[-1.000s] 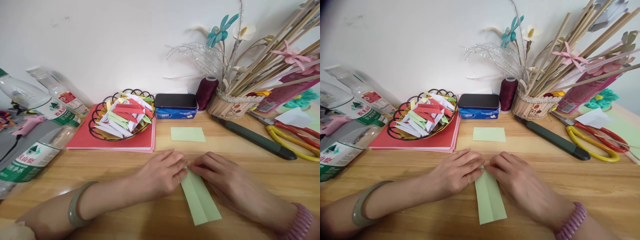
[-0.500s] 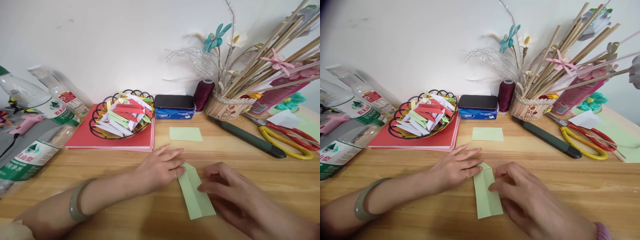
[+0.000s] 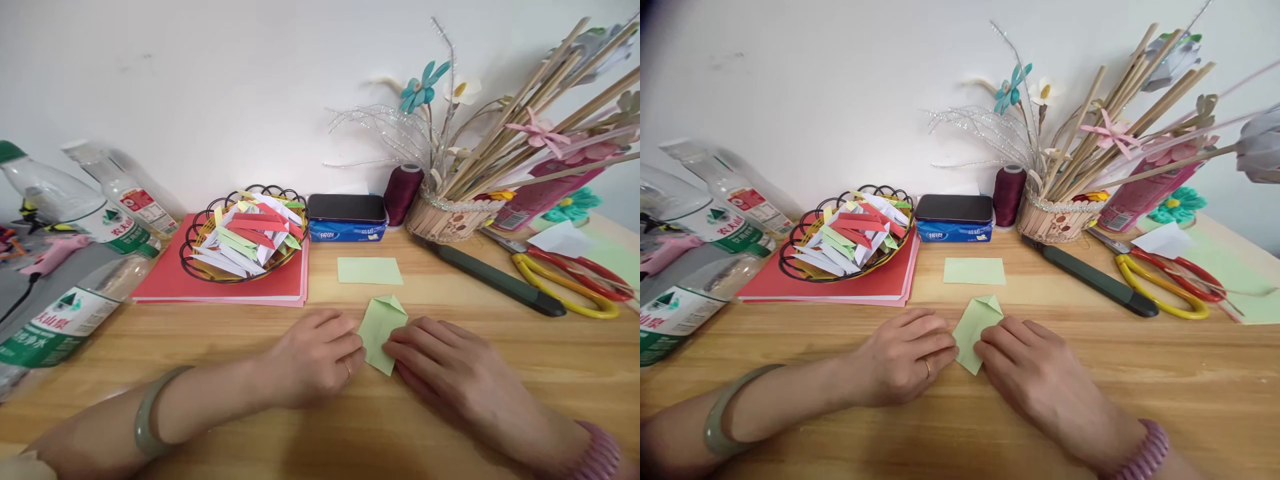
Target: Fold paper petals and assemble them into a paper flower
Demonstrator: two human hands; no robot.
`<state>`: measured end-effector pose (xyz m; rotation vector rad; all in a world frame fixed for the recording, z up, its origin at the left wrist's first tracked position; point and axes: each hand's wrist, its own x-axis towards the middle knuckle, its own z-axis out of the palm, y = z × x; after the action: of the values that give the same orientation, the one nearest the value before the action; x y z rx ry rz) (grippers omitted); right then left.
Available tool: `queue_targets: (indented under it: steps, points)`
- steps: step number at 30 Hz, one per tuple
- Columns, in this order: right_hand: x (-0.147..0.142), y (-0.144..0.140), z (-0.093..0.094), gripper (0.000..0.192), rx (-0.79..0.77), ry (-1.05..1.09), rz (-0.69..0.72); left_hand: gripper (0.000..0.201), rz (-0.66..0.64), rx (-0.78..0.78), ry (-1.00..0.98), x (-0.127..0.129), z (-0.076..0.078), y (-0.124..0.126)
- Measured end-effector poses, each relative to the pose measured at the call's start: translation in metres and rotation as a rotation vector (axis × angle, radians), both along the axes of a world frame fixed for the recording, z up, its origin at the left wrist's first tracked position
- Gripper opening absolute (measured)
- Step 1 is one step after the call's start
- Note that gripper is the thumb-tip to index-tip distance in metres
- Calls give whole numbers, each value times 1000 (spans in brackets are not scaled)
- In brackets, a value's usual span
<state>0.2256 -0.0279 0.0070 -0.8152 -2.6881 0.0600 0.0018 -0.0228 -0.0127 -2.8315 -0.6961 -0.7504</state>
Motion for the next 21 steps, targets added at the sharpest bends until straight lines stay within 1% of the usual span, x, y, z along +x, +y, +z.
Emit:
queue_targets:
  steps: [3, 6, 10, 14, 17, 21]
  points:
    - [1, 0, 3, 19, -33, -3, 66, 19, 0, 21, 0, -1, -1, 0]
    - [0, 0, 4, 19, -102, 13, 75, 18, -4, 64, 7, -1, 1, -1]
    - [-4, 2, 3, 17, -269, 74, 7, 18, -13, 93, 36, -1, 3, -4]
    - [-7, 4, 1, 17, -478, 119, -86, 20, -53, 60, 29, -2, 4, -6]
    - [-9, 4, 3, 14, -551, 134, -150, 20, -62, 53, 78, -1, 5, -9]
    - [-12, 5, 5, 18, -588, 122, -218, 19, -53, 68, 134, -1, 8, -12]
